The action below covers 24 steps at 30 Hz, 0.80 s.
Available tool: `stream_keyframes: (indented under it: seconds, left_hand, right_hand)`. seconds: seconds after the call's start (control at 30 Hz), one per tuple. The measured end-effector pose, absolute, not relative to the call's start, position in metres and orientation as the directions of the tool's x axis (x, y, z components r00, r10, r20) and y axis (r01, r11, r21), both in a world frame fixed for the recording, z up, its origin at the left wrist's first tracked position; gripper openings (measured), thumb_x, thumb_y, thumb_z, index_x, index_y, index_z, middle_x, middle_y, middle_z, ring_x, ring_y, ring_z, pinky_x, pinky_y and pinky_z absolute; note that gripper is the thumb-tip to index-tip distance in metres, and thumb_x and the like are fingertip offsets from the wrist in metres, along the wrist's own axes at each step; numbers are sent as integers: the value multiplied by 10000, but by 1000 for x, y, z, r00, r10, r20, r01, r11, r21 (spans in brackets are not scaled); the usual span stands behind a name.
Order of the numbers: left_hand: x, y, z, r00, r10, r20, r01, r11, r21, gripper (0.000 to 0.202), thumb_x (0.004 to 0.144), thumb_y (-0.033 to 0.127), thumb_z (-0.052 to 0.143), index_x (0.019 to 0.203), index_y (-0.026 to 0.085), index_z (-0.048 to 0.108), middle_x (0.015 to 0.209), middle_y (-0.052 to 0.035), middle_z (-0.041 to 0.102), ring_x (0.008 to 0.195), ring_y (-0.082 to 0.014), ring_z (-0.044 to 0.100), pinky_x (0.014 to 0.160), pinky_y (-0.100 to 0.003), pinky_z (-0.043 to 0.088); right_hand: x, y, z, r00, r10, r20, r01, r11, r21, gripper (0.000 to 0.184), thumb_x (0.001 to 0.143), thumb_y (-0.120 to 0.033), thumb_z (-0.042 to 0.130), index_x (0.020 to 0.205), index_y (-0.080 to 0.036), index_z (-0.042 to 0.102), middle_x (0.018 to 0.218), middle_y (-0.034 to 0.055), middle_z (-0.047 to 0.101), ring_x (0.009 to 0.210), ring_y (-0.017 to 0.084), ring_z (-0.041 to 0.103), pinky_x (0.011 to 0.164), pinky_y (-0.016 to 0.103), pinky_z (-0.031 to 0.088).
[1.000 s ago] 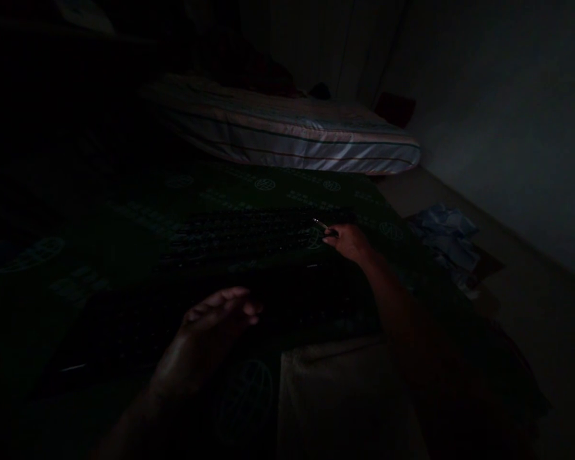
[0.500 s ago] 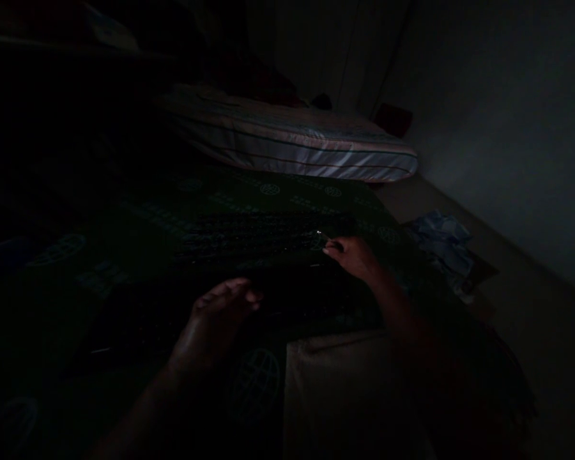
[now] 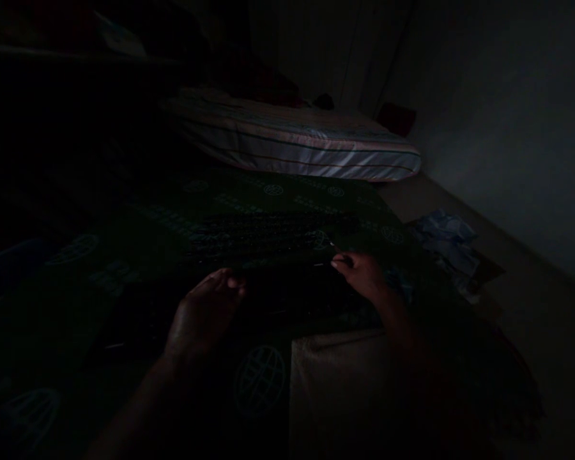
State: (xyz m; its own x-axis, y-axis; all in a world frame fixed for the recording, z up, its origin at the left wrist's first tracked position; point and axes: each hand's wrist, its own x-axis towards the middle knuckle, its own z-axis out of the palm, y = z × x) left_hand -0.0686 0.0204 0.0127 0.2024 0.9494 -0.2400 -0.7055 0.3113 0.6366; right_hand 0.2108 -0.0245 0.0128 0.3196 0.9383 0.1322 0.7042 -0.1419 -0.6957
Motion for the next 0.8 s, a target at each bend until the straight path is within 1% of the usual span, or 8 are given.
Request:
stream_keyframes:
  seconds: [0.3,0.43,0.53,0.63,0.8]
  left_hand:
    - [-70,20,11,219,945,-245,-684,328,652,105,733,113,537,739,121,642,643,-38,630,642,-148,618,616,-258,529]
    - [-72,21,10,217,949,-230,-649,316,692,147,682,56,545,758,124,650,665,-42,643,669,-150,623,652,-258,535]
    - [-72,21,11,198,945,-260,-627,326,708,158,652,36,559,737,134,650,665,-32,646,656,-143,620,642,-244,536]
    - [-72,21,12,204,931,-303,-591,364,720,147,635,55,595,746,131,653,654,-36,644,647,-146,619,613,-230,529]
    - [-74,22,10,204,925,-320,-590,377,714,113,636,153,652,748,141,662,659,-38,648,658,-171,625,628,-275,537]
  right_hand:
    - [205,-19,7,370,921,119,656,-168,-736,335,705,-424,541,824,-149,689,438,-28,513,435,124,468,476,241,352]
    - [210,-9,3,379,916,128,625,-152,-766,321,701,-404,547,835,-145,680,458,-27,525,437,118,467,474,235,351]
    - [217,1,-3,413,906,93,605,-197,-772,304,694,-359,554,867,-141,676,490,-19,552,437,117,476,468,233,352]
    - [225,15,-9,415,908,58,630,-241,-738,295,691,-314,565,917,-159,673,537,-12,589,445,117,490,476,233,362]
    - [234,42,-16,363,930,56,735,-249,-631,300,708,-270,572,984,-196,663,630,-4,630,489,115,504,486,223,357]
